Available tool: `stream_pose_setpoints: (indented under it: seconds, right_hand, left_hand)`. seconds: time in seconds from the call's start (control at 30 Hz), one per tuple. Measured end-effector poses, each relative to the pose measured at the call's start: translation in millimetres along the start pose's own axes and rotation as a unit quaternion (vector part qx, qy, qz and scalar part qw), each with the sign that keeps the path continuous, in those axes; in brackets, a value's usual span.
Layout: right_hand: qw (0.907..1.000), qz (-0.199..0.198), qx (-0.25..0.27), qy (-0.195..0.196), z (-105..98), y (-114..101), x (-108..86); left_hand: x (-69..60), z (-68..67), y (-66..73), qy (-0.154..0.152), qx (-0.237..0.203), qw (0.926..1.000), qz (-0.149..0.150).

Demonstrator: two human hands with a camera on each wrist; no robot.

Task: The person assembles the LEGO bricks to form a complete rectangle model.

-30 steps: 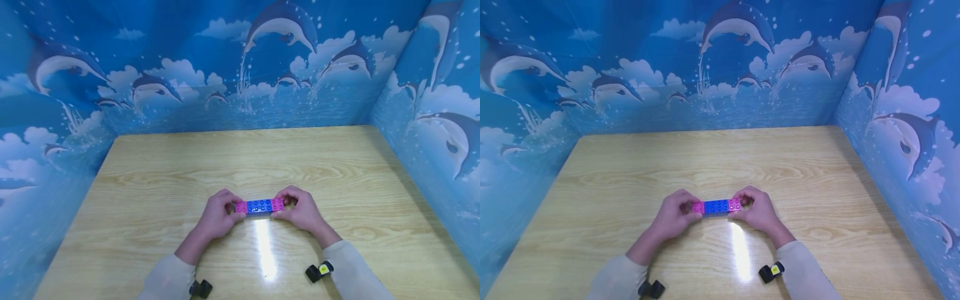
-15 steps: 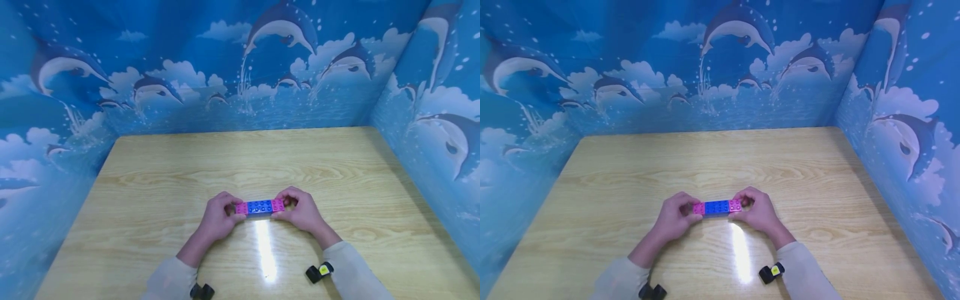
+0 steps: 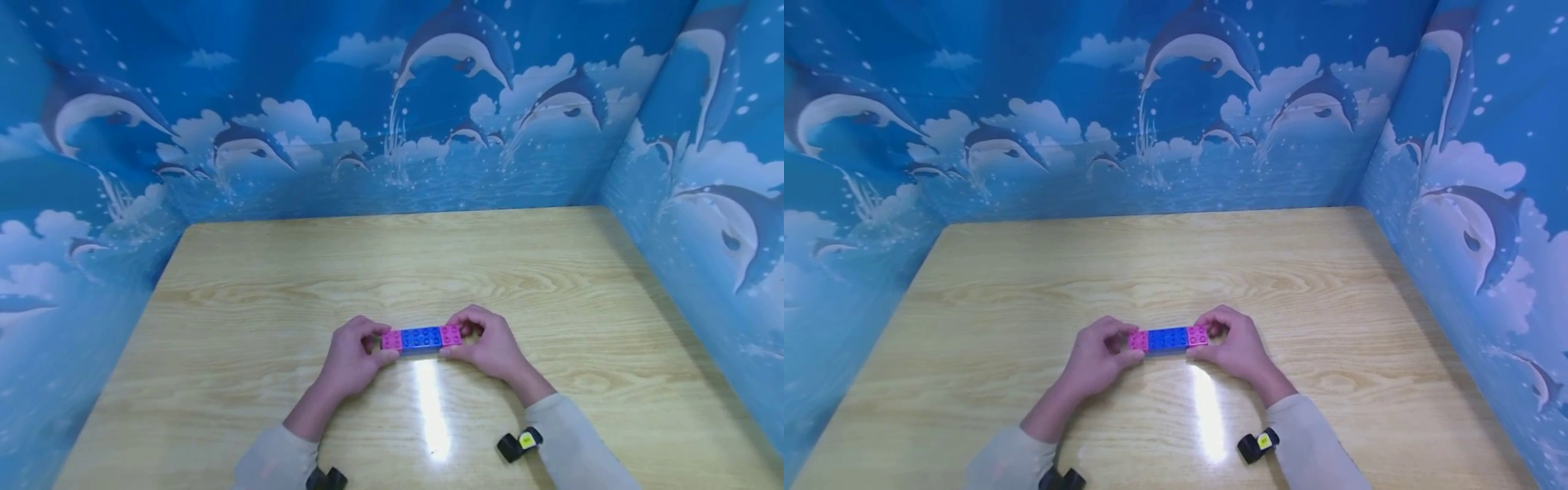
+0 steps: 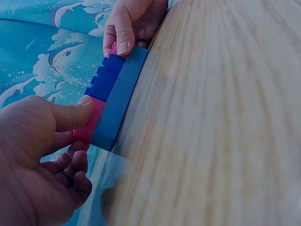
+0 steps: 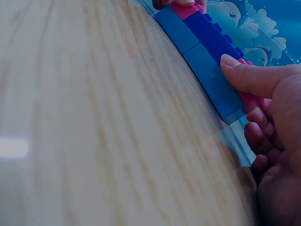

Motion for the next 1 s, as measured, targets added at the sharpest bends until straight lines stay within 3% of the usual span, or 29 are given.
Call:
stream_pose_setpoints:
  seconds: [0.13, 0.37, 0.67, 1.0]
  right_hand:
    - [0.9999, -0.012, 0.008, -0.003, 0.4, 1.7, 0.4]
    - [0.9993, -0.039, 0.002, 0.002, 5.0, 42.6, 7.0]
    - [0.9992, -0.029, 0.009, 0.027, 2.9, 42.1, 8.4]
    - [0.9991, 0.005, -0.008, 0.041, 3.6, 43.9, 8.9]
  left_hand:
    - [0.6, -0.4, -0.8, 0.001, -0.01, 0.9999, -0.008]
    - [1.4, -0.3, -3.7, 0.014, -0.021, 0.9991, -0.035]
    - [3.4, -2.4, -8.5, 0.047, -0.029, 0.9948, -0.085]
    - [3.1, -3.3, -11.1, 0.067, -0.05, 0.9905, -0.109]
Point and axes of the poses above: each hand's wrist, its own x-axis towards the middle knuckle, its own z-axis out of the palm, y = z × x, the point moved 5 cm from there along x, towards the middle knuckle
